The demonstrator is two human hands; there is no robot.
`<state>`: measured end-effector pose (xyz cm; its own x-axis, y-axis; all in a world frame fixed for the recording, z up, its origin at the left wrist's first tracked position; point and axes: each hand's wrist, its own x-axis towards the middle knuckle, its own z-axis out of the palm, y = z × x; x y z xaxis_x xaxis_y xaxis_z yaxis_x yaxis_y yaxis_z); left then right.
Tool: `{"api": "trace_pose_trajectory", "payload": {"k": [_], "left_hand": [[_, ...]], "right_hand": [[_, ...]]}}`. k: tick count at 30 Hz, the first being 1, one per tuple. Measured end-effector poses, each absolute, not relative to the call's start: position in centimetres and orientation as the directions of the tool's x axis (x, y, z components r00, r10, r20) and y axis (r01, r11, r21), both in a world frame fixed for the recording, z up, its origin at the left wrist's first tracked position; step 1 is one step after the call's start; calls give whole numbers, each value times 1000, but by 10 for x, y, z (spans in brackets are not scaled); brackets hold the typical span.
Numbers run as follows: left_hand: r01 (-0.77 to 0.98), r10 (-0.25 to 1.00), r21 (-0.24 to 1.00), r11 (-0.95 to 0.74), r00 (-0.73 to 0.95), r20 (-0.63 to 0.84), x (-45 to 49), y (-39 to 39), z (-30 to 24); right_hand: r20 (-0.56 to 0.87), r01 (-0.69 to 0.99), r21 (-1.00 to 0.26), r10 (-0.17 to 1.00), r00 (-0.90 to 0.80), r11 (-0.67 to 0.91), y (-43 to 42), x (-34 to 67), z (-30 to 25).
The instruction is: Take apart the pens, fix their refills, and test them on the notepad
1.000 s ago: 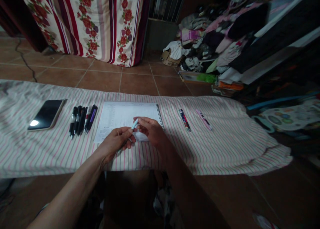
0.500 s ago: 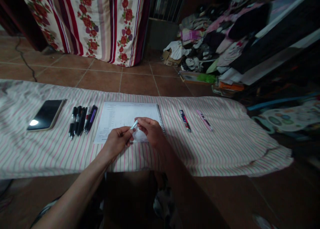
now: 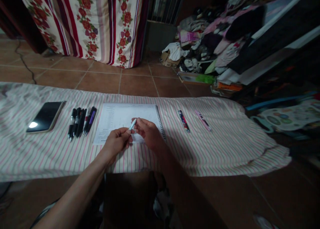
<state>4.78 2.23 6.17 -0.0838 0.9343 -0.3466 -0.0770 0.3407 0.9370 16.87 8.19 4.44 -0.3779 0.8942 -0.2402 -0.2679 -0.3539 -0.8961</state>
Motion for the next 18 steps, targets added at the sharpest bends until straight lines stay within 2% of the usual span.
{"api": "trace_pose_trajectory", "payload": {"k": [3,6,8,11,14,18], "left_hand": [[-179,920,905,386,9,-391,49,22,65],[-182,921,906,382,-3,-389,49,22,66],[-91,934,934,345,-60,-351,48,23,65],[129,968,964,231,-133,-214,46,24,64],[305,984,941,148,-137,-111,45,22,62],[444,985,884,143,-155,-81,44,21,57]], "right_hand": [[-227,-295,-885,888,-401,-359,81,171,47],[-234,-314,-878,896,-376,-361,82,172,46],[-239,-296,-888,902,-358,-352,83,171,46],[-234,-258,-911,919,-318,-321,83,170,46],[-202,-211,-942,944,-262,-260,84,168,44],[-163,-108,-978,974,-155,-181,85,165,39]]}}
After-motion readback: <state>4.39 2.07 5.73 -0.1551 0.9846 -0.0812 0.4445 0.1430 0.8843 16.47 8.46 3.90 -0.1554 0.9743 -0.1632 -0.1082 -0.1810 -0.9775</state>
